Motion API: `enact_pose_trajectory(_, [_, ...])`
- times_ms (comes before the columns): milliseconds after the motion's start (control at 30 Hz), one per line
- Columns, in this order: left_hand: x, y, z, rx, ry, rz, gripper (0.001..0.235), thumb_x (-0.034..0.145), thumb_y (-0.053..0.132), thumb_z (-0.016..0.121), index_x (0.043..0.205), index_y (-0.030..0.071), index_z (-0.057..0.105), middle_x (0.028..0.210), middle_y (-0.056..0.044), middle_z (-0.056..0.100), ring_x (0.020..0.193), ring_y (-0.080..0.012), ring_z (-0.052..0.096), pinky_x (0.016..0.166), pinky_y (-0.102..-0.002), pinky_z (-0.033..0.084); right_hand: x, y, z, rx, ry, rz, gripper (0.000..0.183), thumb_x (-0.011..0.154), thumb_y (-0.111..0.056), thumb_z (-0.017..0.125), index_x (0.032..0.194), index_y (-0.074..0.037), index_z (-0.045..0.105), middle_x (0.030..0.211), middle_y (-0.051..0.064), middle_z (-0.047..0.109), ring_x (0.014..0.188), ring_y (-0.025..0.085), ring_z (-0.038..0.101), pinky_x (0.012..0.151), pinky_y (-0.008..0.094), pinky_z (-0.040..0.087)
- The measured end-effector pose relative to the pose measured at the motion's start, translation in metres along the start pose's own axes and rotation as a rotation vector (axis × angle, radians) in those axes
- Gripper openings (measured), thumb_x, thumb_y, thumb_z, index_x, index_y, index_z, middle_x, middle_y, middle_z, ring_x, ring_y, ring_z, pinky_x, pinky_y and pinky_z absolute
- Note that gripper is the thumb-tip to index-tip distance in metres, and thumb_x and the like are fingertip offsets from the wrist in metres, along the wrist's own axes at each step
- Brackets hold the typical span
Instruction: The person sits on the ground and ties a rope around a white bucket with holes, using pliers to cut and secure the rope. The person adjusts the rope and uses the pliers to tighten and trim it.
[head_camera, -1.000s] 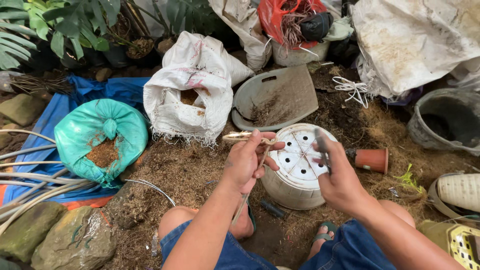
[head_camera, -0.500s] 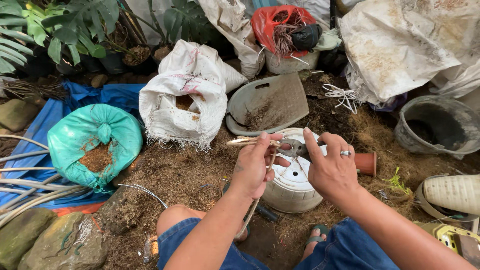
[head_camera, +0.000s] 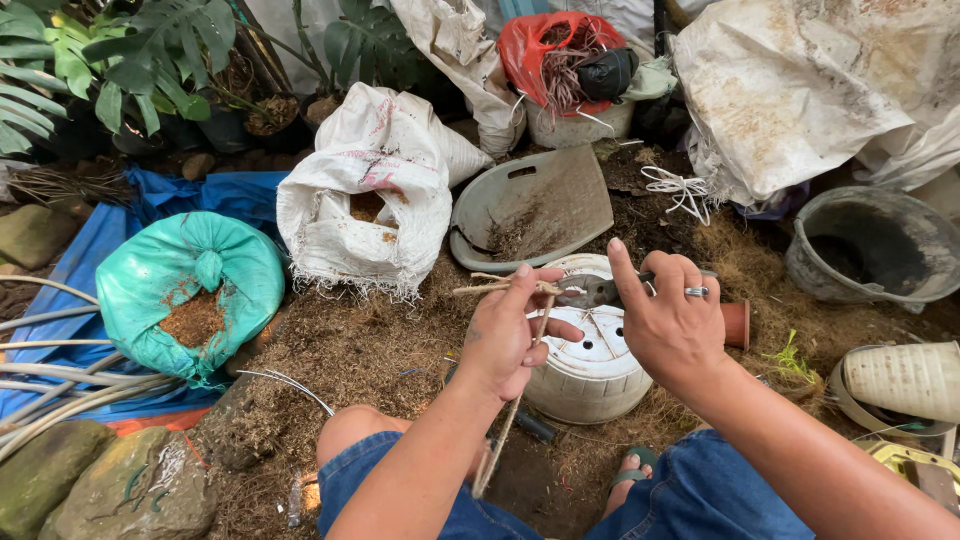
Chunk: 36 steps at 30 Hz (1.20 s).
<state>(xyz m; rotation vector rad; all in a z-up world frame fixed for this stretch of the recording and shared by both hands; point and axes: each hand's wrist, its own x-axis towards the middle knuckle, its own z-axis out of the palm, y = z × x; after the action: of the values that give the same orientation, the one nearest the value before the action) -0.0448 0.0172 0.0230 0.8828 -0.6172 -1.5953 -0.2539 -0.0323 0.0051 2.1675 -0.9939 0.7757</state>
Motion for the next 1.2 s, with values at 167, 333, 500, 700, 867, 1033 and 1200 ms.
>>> enact_pose_trajectory(167, [0.003, -0.002, -0.001, -0.065, 0.052, -0.056, 0.049, 0.105, 0.046, 0.042, 0.131, 0.009, 0.061, 0.104, -0.008, 0.064, 0.066, -0.0166, 0.069, 0.036, -0.020, 0.027, 0.008, -0.001, 0.001, -0.081, -0.050, -0.040, 0.069, 0.082, -0.013, 0.068, 0.150, -0.013, 0.056, 0.113, 0.009, 0.055, 0.102, 0.029, 0.059, 0.079, 0.042, 0.041])
enact_pose_trajectory(333, [0.007, -0.005, -0.009, -0.159, 0.002, -0.053, 0.050, 0.106, 0.048, 0.043, 0.129, 0.008, 0.063, 0.101, -0.009, 0.064, 0.061, -0.0149, 0.062, 0.037, -0.020, 0.027, 0.010, -0.001, 0.005, -0.069, 0.008, -0.014, 0.071, 0.080, -0.011, 0.068, 0.150, -0.015, 0.056, 0.114, 0.009, 0.056, 0.105, 0.029, 0.059, 0.083, 0.042, 0.040])
enact_pose_trajectory(500, [0.008, -0.005, -0.012, -0.230, -0.030, -0.099, 0.048, 0.107, 0.048, 0.045, 0.126, 0.009, 0.064, 0.097, -0.009, 0.064, 0.059, -0.0146, 0.060, 0.037, -0.021, 0.027, 0.012, -0.004, 0.011, -0.050, 0.048, 0.017, 0.073, 0.079, -0.011, 0.070, 0.150, -0.016, 0.055, 0.112, 0.005, 0.057, 0.102, 0.024, 0.058, 0.086, 0.043, 0.035])
enact_pose_trajectory(700, [0.002, -0.001, -0.012, -0.237, -0.007, -0.106, 0.045, 0.106, 0.047, 0.045, 0.119, 0.009, 0.064, 0.097, -0.009, 0.065, 0.057, -0.0142, 0.056, 0.037, -0.020, 0.026, 0.015, -0.008, 0.012, -0.009, 0.058, 0.004, 0.072, 0.078, -0.012, 0.070, 0.148, -0.015, 0.055, 0.105, 0.007, 0.056, 0.094, 0.028, 0.056, 0.089, 0.047, 0.037])
enact_pose_trajectory(867, [0.005, -0.002, -0.012, -0.220, 0.061, -0.112, 0.031, 0.104, 0.042, 0.052, 0.100, 0.012, 0.059, 0.088, -0.006, 0.061, 0.050, -0.0110, 0.045, 0.036, -0.021, 0.023, 0.019, -0.003, 0.004, 0.188, -0.189, -0.019, 0.072, 0.073, -0.016, 0.074, 0.143, -0.012, 0.058, 0.087, 0.010, 0.056, 0.080, 0.031, 0.058, 0.068, 0.046, 0.051])
enact_pose_trajectory(1033, [0.005, -0.010, -0.015, -0.137, 0.056, -0.050, 0.029, 0.102, 0.037, 0.058, 0.096, 0.009, 0.059, 0.079, -0.006, 0.058, 0.045, -0.0077, 0.039, 0.035, -0.022, 0.021, 0.014, -0.001, -0.001, 0.188, -0.216, -0.092, 0.071, 0.067, -0.015, 0.074, 0.137, -0.010, 0.062, 0.079, 0.009, 0.056, 0.070, 0.029, 0.059, 0.054, 0.043, 0.051])
enact_pose_trajectory(1200, [-0.002, -0.012, -0.013, -0.119, 0.046, -0.057, 0.027, 0.101, 0.037, 0.060, 0.097, 0.010, 0.060, 0.077, -0.005, 0.059, 0.044, -0.0062, 0.038, 0.035, -0.022, 0.021, 0.009, -0.002, -0.004, 0.241, -0.203, -0.074, 0.067, 0.067, -0.011, 0.075, 0.133, -0.009, 0.063, 0.076, 0.008, 0.057, 0.066, 0.028, 0.059, 0.054, 0.041, 0.051])
